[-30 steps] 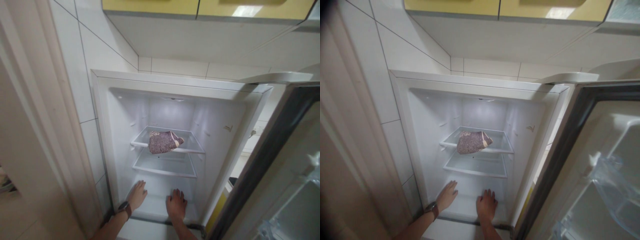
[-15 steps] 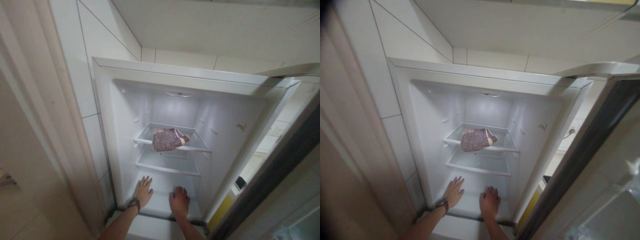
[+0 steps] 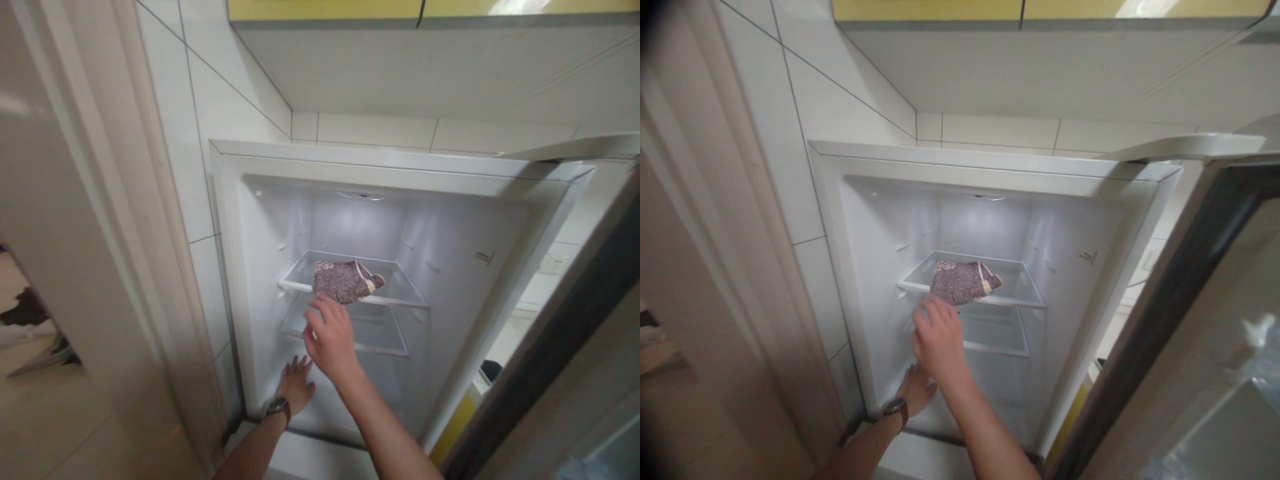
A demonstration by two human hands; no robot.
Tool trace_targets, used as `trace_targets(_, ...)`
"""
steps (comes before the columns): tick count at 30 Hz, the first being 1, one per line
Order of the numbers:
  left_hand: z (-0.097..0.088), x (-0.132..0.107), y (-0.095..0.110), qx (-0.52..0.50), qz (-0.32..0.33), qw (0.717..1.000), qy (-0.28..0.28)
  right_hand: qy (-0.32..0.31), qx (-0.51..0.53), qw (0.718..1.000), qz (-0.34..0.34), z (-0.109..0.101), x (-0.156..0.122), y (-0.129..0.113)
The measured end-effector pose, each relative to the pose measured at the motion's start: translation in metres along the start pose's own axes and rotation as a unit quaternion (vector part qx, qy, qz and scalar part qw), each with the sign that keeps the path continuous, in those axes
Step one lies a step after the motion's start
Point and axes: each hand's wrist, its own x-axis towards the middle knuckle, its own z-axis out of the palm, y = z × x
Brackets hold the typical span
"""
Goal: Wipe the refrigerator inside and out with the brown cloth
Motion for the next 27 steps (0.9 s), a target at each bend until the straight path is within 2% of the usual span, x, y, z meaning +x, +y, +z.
trace_targets(2,-0.001,0.000,-0.001,0.002,-0.010,1.000,-0.006,-0.043,-0.047,0.997,0.037,-0.032,0.040,0.011)
trace_targets(4,-0.001,-0.001,-0.001,-0.002,-0.014,1.000,-0.004,-0.087,-0.086,0.988,0.096,-0.049,0.062,0.035)
trace_targets(7,-0.001,-0.002,-0.001,-0.012,-0.017,1.000,0.001,-0.177,-0.141,0.964,0.136,-0.050,0.071,0.070)
trace_targets(10,0.000,-0.003,-0.001,-0.019,-0.022,1.000,0.000,-0.230,-0.172,0.951,0.117,-0.046,0.075,0.087)
trace_targets(12,0.000,-0.003,-0.001,-0.023,-0.024,0.999,0.001,-0.230,-0.163,0.951,0.128,-0.049,0.082,0.091)
trace_targets(13,0.000,-0.003,-0.001,-0.025,-0.024,0.999,0.000,-0.218,-0.146,0.952,0.155,-0.050,0.087,0.093)
trace_targets(16,0.000,-0.004,-0.001,-0.030,-0.026,0.999,-0.007,-0.122,-0.032,0.954,0.273,-0.049,0.107,0.093)
trace_targets(19,-0.001,-0.005,0.001,-0.026,-0.032,0.999,-0.017,0.009,0.177,0.925,0.335,-0.030,0.133,0.076)
trace_targets(21,-0.002,-0.005,0.002,-0.024,-0.037,0.999,-0.024,0.039,0.320,0.885,0.336,-0.008,0.148,0.048)
trace_targets(22,-0.003,-0.006,0.002,-0.023,-0.039,0.999,-0.027,0.029,0.372,0.869,0.325,0.004,0.155,0.030)
trace_targets(23,-0.003,-0.006,0.003,-0.021,-0.041,0.998,-0.031,0.007,0.404,0.864,0.299,0.017,0.160,0.010)
trace_targets(25,-0.004,-0.007,0.003,-0.019,-0.038,0.998,-0.037,-0.017,0.411,0.880,0.236,0.040,0.168,-0.030)
trace_targets(27,-0.004,-0.008,0.002,-0.024,-0.030,0.998,-0.042,-0.014,0.385,0.894,0.227,0.058,0.172,-0.060)
